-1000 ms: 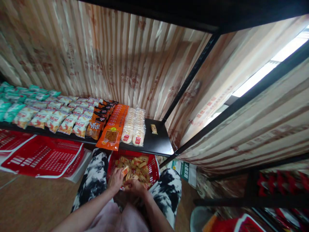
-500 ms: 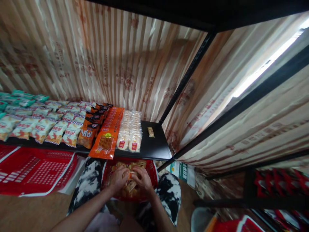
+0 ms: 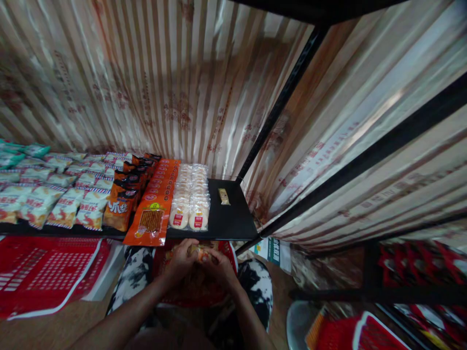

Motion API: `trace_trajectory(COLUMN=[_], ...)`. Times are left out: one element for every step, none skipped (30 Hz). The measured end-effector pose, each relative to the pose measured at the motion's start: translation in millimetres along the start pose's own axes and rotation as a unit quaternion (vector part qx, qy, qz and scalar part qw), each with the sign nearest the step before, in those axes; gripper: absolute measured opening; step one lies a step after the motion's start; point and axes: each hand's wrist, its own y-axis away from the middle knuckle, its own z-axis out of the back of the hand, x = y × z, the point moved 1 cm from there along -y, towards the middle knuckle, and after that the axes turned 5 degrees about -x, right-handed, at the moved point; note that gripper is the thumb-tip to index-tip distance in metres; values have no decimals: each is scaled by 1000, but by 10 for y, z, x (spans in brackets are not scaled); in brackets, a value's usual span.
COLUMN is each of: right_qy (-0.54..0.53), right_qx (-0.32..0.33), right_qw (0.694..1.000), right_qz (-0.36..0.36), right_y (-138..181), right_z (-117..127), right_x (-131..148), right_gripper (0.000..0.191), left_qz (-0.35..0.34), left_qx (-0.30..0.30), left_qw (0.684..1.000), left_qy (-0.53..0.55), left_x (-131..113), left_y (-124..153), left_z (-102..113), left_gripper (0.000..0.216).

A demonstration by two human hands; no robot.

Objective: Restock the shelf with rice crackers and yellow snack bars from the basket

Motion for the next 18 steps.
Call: trace_trajectory(right_qy=[-6, -13, -23, -28, -23, -14, -14, -15, -22, -32, -45, -58, -71, -82, -90, -96, -103, -111], right_qx=[-7, -10, -14, -17, -29, -39, -46, -54, -64, -75, -86, -97, -107, -114, -118, -120, -119, -117], right_qw=[1000, 1000, 1000, 999, 999, 999, 999, 998, 998, 996, 995, 992, 990, 988, 987, 986, 985, 985], right_qz=[0, -1, 2, 6, 5, -1, -8, -14, -21, -29, -39, -49, -58, -66, -70, -70, -68, -65], right_y=[0, -1, -4, -8, -15, -22, -32, -41, -51, -60, -69, -76, -82, -85, -86, -85, -82, -79], right_z=[18, 36, 54, 71, 89, 104, 116, 124, 130, 132, 132, 132, 131, 132, 135, 140, 146, 152], right_x=[47, 93, 134, 170, 195, 209, 214, 210, 199, 184, 170, 159, 154, 156, 166, 182, 203, 226], right_gripper=[35, 35, 34, 33, 32, 32, 32, 32, 33, 34, 36, 37, 39, 40, 40, 40, 38, 36], left_qz=[-1, 2, 9, 18, 31, 44, 58, 71, 81, 87, 90, 91, 91, 91, 90, 89, 88, 87], left_qx=[-9, -18, -19, -17, -15, -12, -11, -8, -2, 4, 8, 11, 10, 8, 6, 5, 3, 1], left_qw=[1000, 999, 998, 997, 996, 995, 994, 992, 990, 988, 986, 984, 982, 980, 978, 976, 974, 973], left_qy=[16, 34, 53, 70, 84, 91, 96, 104, 113, 125, 139, 154, 166, 178, 188, 198, 206, 212], left_x=[-20, -45, -72, -102, -132, -162, -191, -218, -242, -262, -276, -285, -288, -288, -285, -282, -280, -281], left_y=[-6, -12, -20, -29, -40, -53, -66, -78, -89, -97, -104, -109, -112, -117, -122, -131, -144, -161], left_z=[5, 11, 18, 24, 30, 35, 40, 42, 43, 40, 36, 30, 21, 11, 0, -12, -23, -33], left_gripper=[30, 32, 34, 37, 38, 38, 38, 37, 36, 36, 36, 36, 36, 36, 37, 38, 38, 39])
